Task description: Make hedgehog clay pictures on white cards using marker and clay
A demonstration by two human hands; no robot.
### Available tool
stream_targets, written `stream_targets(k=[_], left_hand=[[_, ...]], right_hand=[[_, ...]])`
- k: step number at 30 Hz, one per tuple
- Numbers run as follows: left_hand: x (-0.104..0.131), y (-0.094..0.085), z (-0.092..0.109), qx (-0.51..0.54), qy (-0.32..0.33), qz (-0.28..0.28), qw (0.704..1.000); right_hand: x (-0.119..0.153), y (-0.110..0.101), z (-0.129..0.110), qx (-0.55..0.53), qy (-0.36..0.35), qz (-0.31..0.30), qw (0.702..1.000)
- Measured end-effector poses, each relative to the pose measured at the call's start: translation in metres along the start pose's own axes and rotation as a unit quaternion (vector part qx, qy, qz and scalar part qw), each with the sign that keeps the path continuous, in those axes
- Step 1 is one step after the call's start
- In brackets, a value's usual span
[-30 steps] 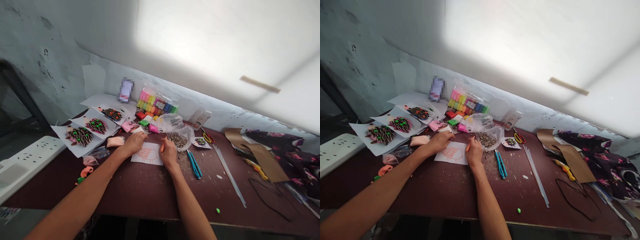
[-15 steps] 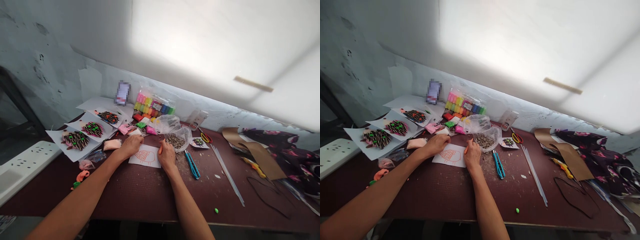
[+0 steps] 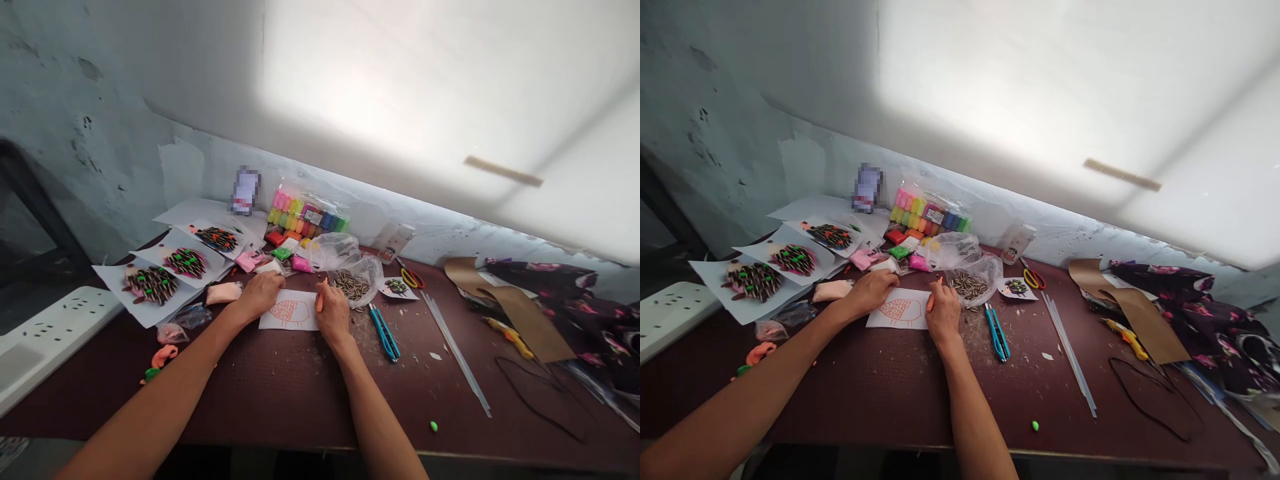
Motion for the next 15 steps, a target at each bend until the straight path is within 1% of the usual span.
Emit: stream_targets(k=[3,5,8,10,12,15], left_hand=[[0.000,0.000,0.000,0.003,-0.003,-0.002,1.000],[0.000,0.000,0.000,0.007,-0.006,-0.005,1.000],[-0.001,0.000,-0.001,0.008,-0.011,-0.012,1.000],[0.000,0.000,0.000,0.006,-0.013,-0.013,1.000],[0.000,-0.002,0.001,0.000,-0.014,-0.010,1.000],[0.001,-0.007,0.003,-0.014,0.001,0.007,1.000]], right_hand=[[0.000,-0.001,0.000,-0.038,0.011,0.017,0.999],[0.000,-0.003,0.000,-0.099,0.033,0.036,0.994],[0.001,-0.007,-0.002,-0.221,0.074,0.061,0.971],[0.003,-0.010,-0.004,-0.279,0.095,0.070,0.953],[0.005,-0.011,-0.007,-0.311,0.115,0.069,0.941],[0.008,-0.009,-0.010,-0.347,0.137,0.050,0.927]])
Point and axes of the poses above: each hand's wrist, its own x-axis away from the middle knuckle, its own y-axis out of the palm, z = x × y, the point moved 3 cm from there along -x, towards the middle knuckle, and after that the axes turned 2 degrees about z, right-handed, at the moved point
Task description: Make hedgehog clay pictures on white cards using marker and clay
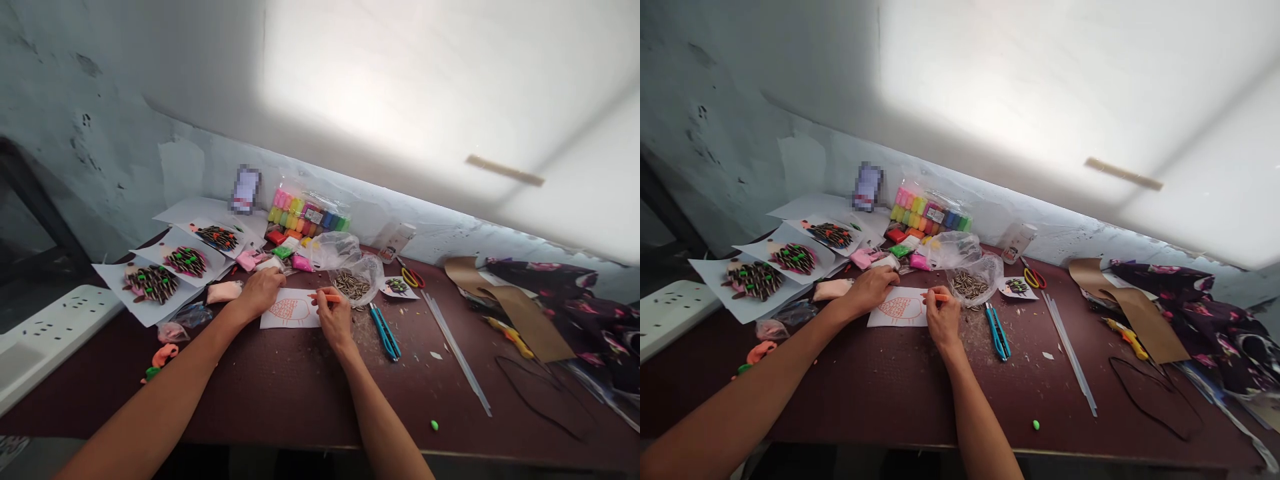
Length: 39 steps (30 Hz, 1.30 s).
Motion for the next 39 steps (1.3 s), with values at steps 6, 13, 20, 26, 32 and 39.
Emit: stream_targets(k=[6,13,20,26,32,39], left_hand=[[-0.002,-0.006,0.004,0.037,0.021,0.027,0.999],[0.000,0.007,0.010,0.051,0.020,-0.014,0.998],[0.001,0.007,0.012,0.035,0.018,-0.015,0.999],[0.002,0.004,0.014,0.025,0.016,-0.019,0.999],[0.002,0.003,0.016,0.035,0.021,-0.023,0.999],[0.001,0.005,0.017,0.045,0.032,-0.027,0.998]], right_hand=[[0.008,0.005,0.004,-0.046,0.012,-0.020,0.999],[0.010,0.003,0.004,-0.012,-0.026,-0.011,1.000],[0.007,0.004,0.003,0.007,-0.059,-0.020,0.998],[0.008,0.006,0.007,-0.014,-0.048,-0.031,0.998],[0.009,0.007,0.005,-0.004,-0.059,-0.043,0.997],[0.009,0.009,0.006,0.011,-0.070,-0.050,0.996]])
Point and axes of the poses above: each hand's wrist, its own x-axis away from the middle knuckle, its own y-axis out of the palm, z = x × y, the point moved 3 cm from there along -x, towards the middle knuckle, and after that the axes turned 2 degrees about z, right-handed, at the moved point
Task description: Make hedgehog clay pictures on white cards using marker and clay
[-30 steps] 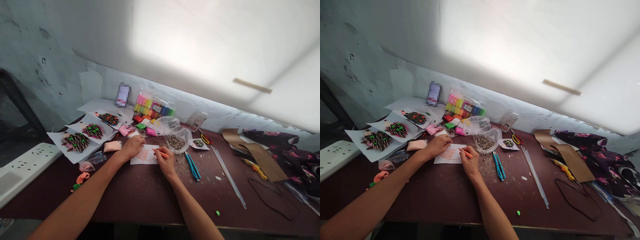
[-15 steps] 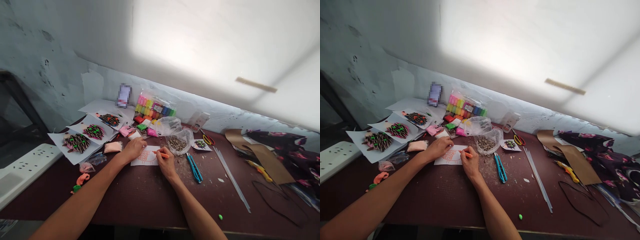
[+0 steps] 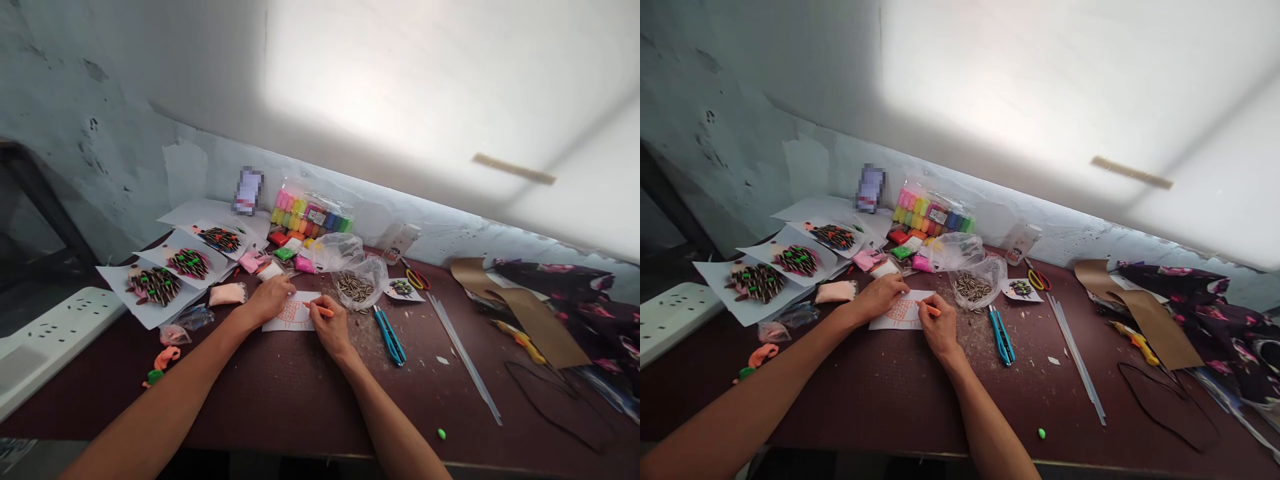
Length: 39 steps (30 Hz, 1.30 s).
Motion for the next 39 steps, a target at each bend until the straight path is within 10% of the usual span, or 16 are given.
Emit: stream_targets(k=[39], left_hand=[[-0.001,0.013,-0.011,0.011,0.026,0.041,0.999]], right_hand=[[0.001,0.000,-0.005,0.019,-0.005,-0.007,1.000]])
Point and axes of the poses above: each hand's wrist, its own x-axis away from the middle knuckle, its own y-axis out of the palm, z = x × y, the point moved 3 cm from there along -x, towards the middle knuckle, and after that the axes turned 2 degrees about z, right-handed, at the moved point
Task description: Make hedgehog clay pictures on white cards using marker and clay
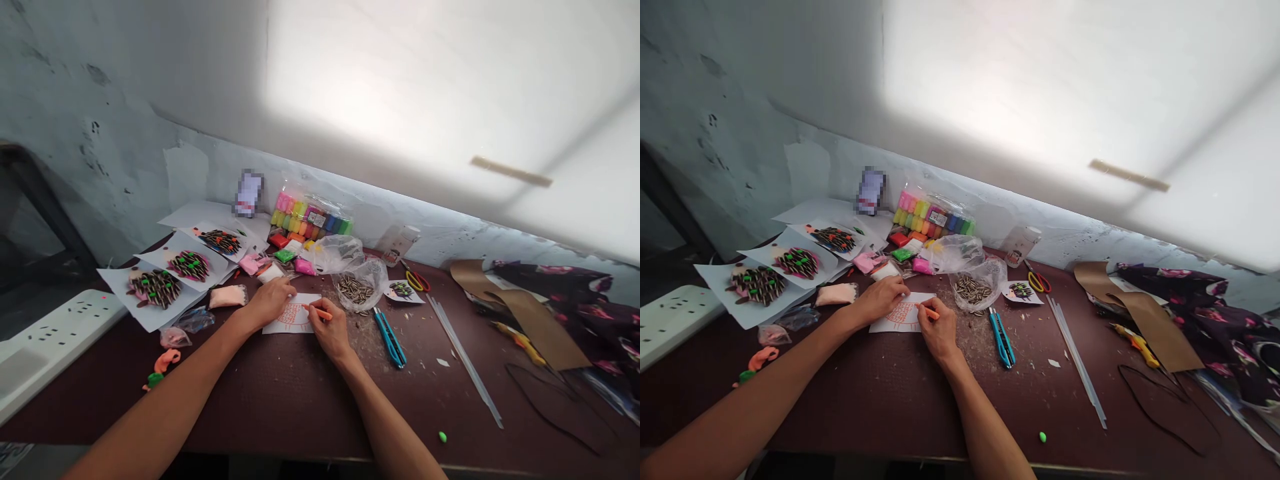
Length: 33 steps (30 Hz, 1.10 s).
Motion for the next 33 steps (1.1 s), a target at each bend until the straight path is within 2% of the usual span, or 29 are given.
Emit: stream_targets(k=[11,20,33], left_hand=[[0.000,-0.002,0.001,0.000,-0.001,-0.005,1.000],[-0.001,-0.010,0.009,-0.012,-0.023,-0.032,0.999],[0.000,-0.002,0.003,0.003,-0.010,-0.010,1.000]], right_hand=[[-0.001,0.001,0.002,0.015,0.000,-0.007,1.000],[0.000,0.000,0.003,0.019,0.005,-0.005,1.000],[0.001,-0.001,0.001,0.020,0.001,-0.001,1.000]])
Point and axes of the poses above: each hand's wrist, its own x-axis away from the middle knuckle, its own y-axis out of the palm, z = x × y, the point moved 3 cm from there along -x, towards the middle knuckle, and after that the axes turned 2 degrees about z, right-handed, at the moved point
